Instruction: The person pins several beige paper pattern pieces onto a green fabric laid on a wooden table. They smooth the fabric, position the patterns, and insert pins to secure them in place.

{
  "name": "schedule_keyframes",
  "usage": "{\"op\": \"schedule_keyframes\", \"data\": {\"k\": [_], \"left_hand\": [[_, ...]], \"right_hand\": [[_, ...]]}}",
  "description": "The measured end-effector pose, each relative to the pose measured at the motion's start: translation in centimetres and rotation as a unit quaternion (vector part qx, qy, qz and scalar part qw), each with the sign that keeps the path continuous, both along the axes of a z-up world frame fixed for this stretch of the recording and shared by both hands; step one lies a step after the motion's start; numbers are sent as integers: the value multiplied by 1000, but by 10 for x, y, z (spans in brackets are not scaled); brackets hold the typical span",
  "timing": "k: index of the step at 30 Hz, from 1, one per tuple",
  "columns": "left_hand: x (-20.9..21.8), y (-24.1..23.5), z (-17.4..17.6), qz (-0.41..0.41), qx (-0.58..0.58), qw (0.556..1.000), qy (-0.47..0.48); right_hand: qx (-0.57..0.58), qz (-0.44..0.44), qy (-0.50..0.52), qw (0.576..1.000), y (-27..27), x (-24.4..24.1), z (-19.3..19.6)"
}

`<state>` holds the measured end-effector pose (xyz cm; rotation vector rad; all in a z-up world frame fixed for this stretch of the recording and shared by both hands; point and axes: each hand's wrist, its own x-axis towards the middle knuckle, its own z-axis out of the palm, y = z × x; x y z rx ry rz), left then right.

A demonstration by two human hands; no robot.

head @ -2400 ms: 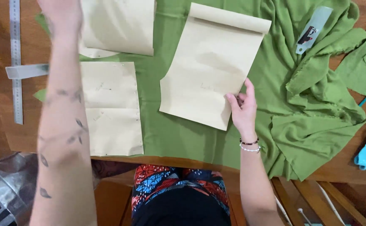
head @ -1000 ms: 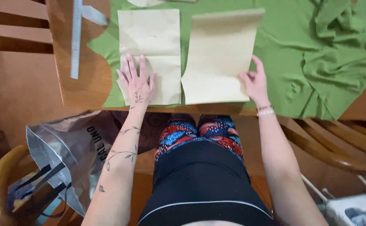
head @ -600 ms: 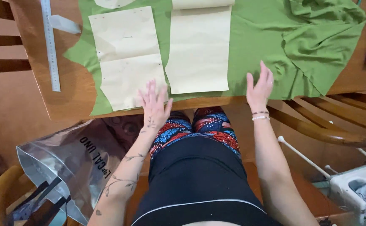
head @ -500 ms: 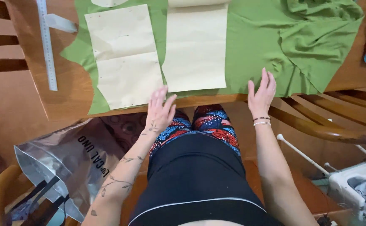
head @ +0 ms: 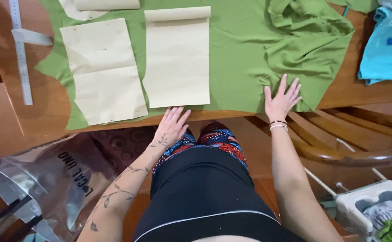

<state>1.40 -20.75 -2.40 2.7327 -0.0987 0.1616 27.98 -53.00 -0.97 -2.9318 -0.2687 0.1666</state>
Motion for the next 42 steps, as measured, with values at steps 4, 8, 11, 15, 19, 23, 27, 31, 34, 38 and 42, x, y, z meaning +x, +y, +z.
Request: {"op": "schedule_keyframes", "data": {"k": [4,8,11,15,19,23,27,31,34,38,42], "left_hand": [[2,-15,8,22,14,1000,-2],[-5,-30,16,36,14,999,6],[-7,-37,18,56,-2,998,21],[-1,-38,29,115,-50,992,-18],[13,-5,34,305,-28,948,-88],[10,35,32,459,-27,883,-96],[12,40,56,456,-29,885,-91],[4,34,57,451,-29,889,-68],[11,33,56,460,-35,885,-61],[16,35,48,461,-39,885,-61],[45,55,58,426,-61,902,-43]], "right_hand": [[4,-43,63,997,-32,21,-3],[8,-54,112,992,-53,30,-2],[-30,-79,127,988,-51,39,0],[30,-1,71,997,12,49,53],[91,40,69,993,50,61,60],[91,28,96,991,48,74,47],[56,46,66,995,-1,84,18],[20,-4,20,1000,-37,97,-5],[34,35,-38,998,-17,106,-9],[93,139,-24,986,65,95,35],[129,166,30,977,140,102,49]]}}
